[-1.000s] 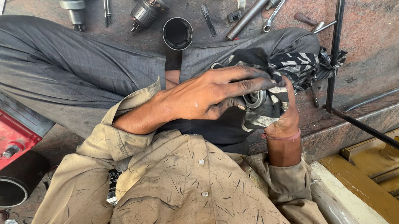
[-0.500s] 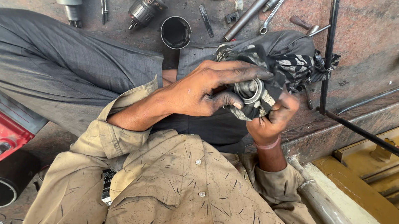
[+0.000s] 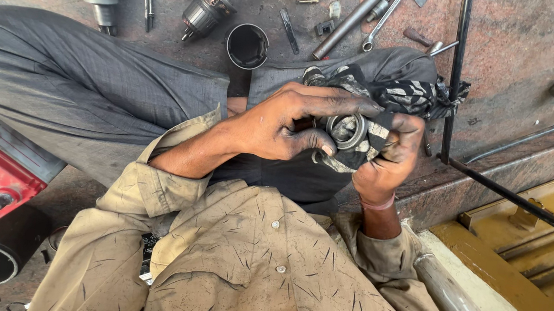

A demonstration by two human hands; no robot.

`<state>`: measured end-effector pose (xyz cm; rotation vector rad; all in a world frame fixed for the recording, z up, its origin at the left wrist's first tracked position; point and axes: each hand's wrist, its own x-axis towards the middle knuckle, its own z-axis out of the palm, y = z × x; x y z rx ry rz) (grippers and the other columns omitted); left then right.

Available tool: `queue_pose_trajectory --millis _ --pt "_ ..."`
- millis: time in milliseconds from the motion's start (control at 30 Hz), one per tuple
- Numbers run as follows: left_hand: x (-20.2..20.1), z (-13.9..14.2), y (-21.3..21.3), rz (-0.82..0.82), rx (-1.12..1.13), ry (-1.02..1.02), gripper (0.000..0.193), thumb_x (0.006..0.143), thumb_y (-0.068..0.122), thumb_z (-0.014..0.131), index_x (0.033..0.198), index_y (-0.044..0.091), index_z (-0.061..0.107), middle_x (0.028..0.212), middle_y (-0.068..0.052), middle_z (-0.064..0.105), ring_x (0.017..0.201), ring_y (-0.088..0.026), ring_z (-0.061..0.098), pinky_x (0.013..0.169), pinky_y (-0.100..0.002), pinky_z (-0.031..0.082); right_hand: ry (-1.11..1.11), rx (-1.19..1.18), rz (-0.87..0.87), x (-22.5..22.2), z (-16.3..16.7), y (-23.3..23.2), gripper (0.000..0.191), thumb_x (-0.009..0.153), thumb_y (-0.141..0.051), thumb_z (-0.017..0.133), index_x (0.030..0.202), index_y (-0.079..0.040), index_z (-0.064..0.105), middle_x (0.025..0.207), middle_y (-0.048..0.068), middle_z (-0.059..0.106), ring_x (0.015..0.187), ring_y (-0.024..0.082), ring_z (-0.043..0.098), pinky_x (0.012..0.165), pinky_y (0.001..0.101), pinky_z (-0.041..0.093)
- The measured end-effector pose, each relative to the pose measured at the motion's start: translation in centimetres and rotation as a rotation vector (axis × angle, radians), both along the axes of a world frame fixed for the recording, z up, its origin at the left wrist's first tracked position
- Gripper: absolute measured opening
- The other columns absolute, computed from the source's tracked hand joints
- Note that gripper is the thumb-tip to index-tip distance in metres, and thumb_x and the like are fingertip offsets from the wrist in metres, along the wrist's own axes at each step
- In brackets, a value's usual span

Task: The person sits on the workshop floor and reassembles a starter motor. They wipe a metal component with a cloth, press a bearing and seal rings into the housing by hand, then use a small hand tool to work on the housing and fit the drive end cap, handling the armature and other parts from the ground.

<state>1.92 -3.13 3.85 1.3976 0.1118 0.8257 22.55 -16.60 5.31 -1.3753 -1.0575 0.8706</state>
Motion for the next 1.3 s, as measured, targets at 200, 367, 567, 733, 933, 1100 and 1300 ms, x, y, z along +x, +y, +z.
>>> queue_pose_trajectory --millis 200,367,567,733,933,1100,1300 --pt "-0.2 -0.1 0.0 0.009 -0.008 -0.010 0.068 0.089 0.012 0.082 0.151 0.011 0.055 0.154 -0.013 0.059 0.145 -0.033 0.058 0.120 -0.043 0.051 -0.144 0.210 -0.098 -0.2 -1.3 -0.3 0.073 0.080 -0.051 0.087 0.125 -0.003 0.053 0.108 -0.001 0.055 0.087 0.005 0.060 0.071 0.0177 0.053" --pt "-0.1 0.1 0.0 0.014 0.007 -0.051 0.068 0.088 0.012 0.084 0.150 0.010 0.054 0.152 -0.013 0.059 0.146 -0.034 0.057 0.124 -0.045 0.049 -0.221 0.226 -0.154 -0.3 -1.9 -1.4 0.074 0.081 -0.049 0.089 0.126 -0.010 0.045 0.102 -0.004 0.047 0.082 0.003 0.049 0.073 0.0150 0.040" --pt "-0.4 0.3 0.1 0.014 0.015 -0.042 0.067 0.089 0.005 0.079 0.151 0.012 0.055 0.147 -0.013 0.061 0.142 -0.031 0.059 0.121 -0.043 0.050 -0.412 0.174 -0.137 -0.2 -2.6 -2.0 0.067 0.087 -0.029 0.092 0.127 -0.008 0.042 0.084 -0.011 0.040 0.073 0.001 0.040 0.076 0.0193 0.034" --pt "-0.3 0.1 -0.1 -0.013 0.014 -0.030 0.068 0.086 0.002 0.079 0.150 0.011 0.056 0.151 -0.013 0.061 0.142 -0.033 0.061 0.120 -0.044 0.053 -0.229 0.145 -0.090 -0.2 -1.9 -2.5 0.062 0.087 -0.031 0.087 0.128 -0.008 0.046 0.099 -0.005 0.043 0.081 0.000 0.042 0.076 0.0145 0.035" --pt "-0.1 -0.3 0.0 -0.007 0.037 -0.023 0.070 0.086 0.005 0.080 0.150 0.010 0.054 0.150 -0.014 0.061 0.142 -0.034 0.061 0.120 -0.045 0.053 -0.208 0.029 0.029 0.2 0.2 -1.7 0.053 0.094 -0.018 0.082 0.128 -0.007 0.043 0.113 0.001 0.051 0.101 0.006 0.054 0.092 0.0210 0.045" --pt "-0.1 -0.3 -0.3 -0.007 0.005 -0.027 0.069 0.087 0.011 0.083 0.150 0.011 0.055 0.151 -0.014 0.060 0.143 -0.033 0.061 0.119 -0.044 0.054 -0.054 0.048 0.057 -0.6 1.4 0.0 0.048 0.088 -0.021 0.073 0.128 -0.007 0.051 0.110 0.002 0.055 0.103 0.008 0.060 0.091 0.0221 0.052" --pt "0.0 0.1 -0.2 -0.006 0.009 -0.083 0.071 0.084 0.014 0.086 0.148 0.011 0.056 0.149 -0.011 0.063 0.142 -0.030 0.060 0.122 -0.043 0.051 0.250 0.134 -0.025 -1.9 1.1 0.9 0.059 0.084 -0.007 0.089 0.129 -0.008 0.051 0.115 0.003 0.058 0.109 0.013 0.065 0.095 0.0264 0.059"
